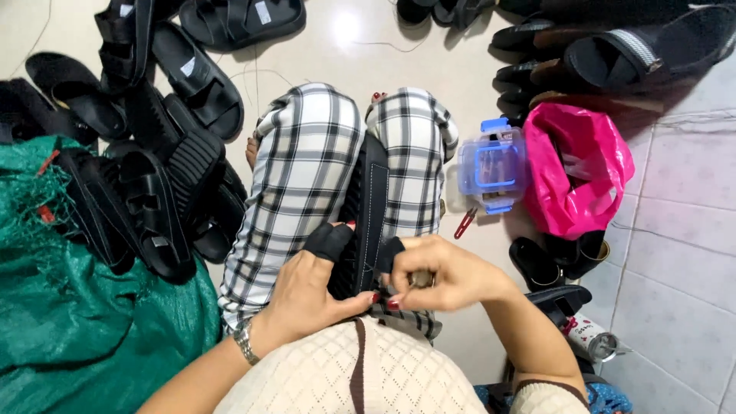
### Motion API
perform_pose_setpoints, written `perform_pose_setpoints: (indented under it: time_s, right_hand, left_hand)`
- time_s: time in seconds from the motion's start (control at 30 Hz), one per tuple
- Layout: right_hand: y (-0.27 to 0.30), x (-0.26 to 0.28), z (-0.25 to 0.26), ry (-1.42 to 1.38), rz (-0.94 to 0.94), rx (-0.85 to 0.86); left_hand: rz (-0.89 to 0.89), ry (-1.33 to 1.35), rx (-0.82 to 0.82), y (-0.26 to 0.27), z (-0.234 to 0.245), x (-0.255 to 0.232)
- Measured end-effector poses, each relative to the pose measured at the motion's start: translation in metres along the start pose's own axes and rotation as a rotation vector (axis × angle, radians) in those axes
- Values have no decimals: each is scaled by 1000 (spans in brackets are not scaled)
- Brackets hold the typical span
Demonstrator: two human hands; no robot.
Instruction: The person is hand-stitching the sole of a black sandal using a needle and thread while sitting on the floor.
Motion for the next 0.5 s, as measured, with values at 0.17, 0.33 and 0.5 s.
perform_pose_setpoints:
  time_s: [0.17, 0.33, 0.5]
  right_hand:
    - [15, -4, 7, 85, -12, 144]
    - [31, 6, -6, 845, -236, 67]
    - [25, -22, -34, 1317, -29, -337]
  left_hand:
    - [1, -31, 33, 0, -3, 5]
    - [72, -17, 87, 5, 4, 2]
    - [179, 369, -9, 16, 17, 6]
Point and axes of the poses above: each hand's wrist, its own y-axis away from the middle knuckle, its own z-axis out of the back of the hand, x = y × z, the point moved 2 cm from there along -y, towards the middle knuckle, and after that the axes turned 3 degrees about z, right-handed, at the moved point
